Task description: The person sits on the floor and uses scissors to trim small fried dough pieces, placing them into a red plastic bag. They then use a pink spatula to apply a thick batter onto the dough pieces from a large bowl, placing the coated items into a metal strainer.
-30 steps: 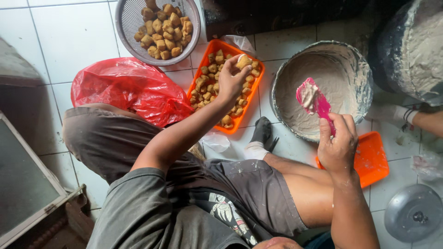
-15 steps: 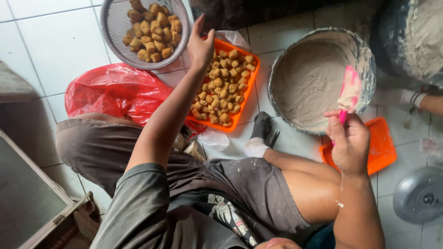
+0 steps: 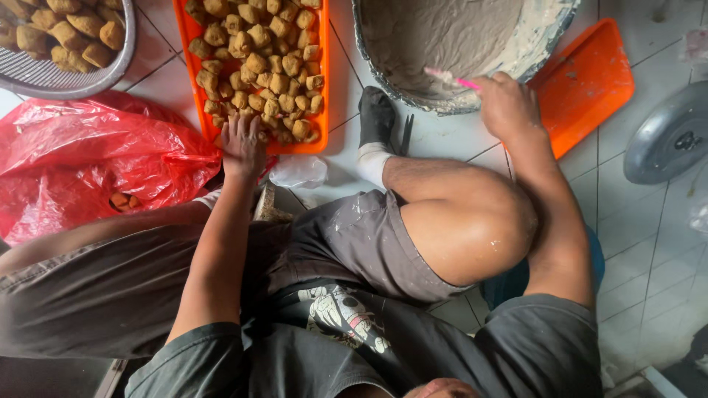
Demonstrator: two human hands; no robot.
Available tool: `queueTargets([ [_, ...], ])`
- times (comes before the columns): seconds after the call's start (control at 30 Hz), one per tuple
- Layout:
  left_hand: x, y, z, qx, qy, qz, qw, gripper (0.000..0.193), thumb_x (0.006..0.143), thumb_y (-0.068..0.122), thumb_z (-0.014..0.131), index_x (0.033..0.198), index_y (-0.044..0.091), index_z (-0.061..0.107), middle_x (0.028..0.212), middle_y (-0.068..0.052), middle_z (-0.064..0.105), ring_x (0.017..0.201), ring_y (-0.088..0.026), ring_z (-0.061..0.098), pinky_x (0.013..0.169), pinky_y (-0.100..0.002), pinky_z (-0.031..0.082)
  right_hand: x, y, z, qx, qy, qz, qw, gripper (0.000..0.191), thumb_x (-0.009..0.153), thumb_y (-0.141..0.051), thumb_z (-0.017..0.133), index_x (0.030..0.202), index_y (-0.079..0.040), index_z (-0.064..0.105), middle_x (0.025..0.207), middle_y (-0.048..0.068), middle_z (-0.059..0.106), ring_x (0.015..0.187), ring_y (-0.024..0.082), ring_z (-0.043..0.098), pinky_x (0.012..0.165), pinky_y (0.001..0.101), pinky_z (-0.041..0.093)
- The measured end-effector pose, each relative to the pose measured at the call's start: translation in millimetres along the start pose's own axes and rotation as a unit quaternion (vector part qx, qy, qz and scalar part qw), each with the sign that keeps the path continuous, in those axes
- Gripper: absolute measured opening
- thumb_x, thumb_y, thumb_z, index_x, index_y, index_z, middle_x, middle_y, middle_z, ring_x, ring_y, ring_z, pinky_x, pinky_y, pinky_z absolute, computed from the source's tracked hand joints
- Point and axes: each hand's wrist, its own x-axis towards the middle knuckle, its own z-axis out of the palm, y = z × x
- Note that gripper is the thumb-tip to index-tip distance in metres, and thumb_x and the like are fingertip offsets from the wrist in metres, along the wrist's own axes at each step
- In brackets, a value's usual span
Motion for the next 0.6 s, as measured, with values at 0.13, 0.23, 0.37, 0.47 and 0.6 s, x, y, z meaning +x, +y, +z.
queueTargets([
  [0.13, 1, -18, 7, 0.051, -0.041, -0.006, 0.998, 0.032, 0.095, 0.031, 0.069, 0.120, 0.012, 0.061, 0.133, -0.015, 0.060, 0.133, -0.035, 0.047, 0.112, -0.050, 0.039, 19, 22, 61, -0.134, -0.081, 0.065, 0.986, 0.022, 0.100, -0.011, 0.058, 0.114, -0.014, 0.075, 0.107, 0.019, 0.069, 0.091, 0.040, 0.070, 0.077, 0.0510, 0.056],
  [0.23, -2, -27, 20, -0.044, -0.030, -0.071, 0.996, 0.023, 0.103, 0.026, 0.066, 0.118, 0.008, 0.063, 0.126, -0.018, 0.060, 0.122, -0.040, 0.053, 0.102, -0.050, 0.045, 28, 37, 77, -0.120, -0.163, -0.002, 0.979, 0.032, 0.094, -0.010, 0.057, 0.116, -0.022, 0.078, 0.106, 0.018, 0.070, 0.093, 0.039, 0.070, 0.079, 0.0505, 0.056],
  [0.37, 1, -33, 23, -0.029, 0.094, -0.058, 0.993, 0.038, 0.088, 0.013, 0.064, 0.126, 0.006, 0.062, 0.124, -0.018, 0.062, 0.114, -0.040, 0.058, 0.095, -0.050, 0.051, 28, 39, 70, 0.076, -0.193, -0.011, 0.978, 0.042, 0.090, -0.010, 0.062, 0.127, -0.025, 0.074, 0.105, 0.016, 0.072, 0.089, 0.035, 0.068, 0.076, 0.0457, 0.054],
  [0.47, 7, -30, 13, -0.041, 0.036, -0.082, 0.995, 0.033, 0.084, 0.012, 0.066, 0.116, 0.005, 0.062, 0.115, -0.019, 0.063, 0.108, -0.040, 0.059, 0.086, -0.050, 0.052, 23, 21, 52, 0.305, -0.184, 0.044, 0.934, 0.032, 0.105, -0.020, 0.063, 0.135, -0.017, 0.069, 0.099, 0.015, 0.070, 0.082, 0.022, 0.063, 0.074, 0.0343, 0.051],
  [0.6, 11, -19, -10, -0.097, 0.072, -0.111, 0.987, 0.030, 0.089, 0.017, 0.069, 0.116, 0.004, 0.061, 0.108, -0.021, 0.062, 0.102, -0.042, 0.060, 0.083, -0.052, 0.051, 13, -18, 2, 0.563, -0.145, 0.066, 0.811, 0.028, 0.107, -0.021, 0.056, 0.131, -0.006, 0.059, 0.091, 0.004, 0.062, 0.070, 0.008, 0.052, 0.060, 0.0232, 0.042],
])
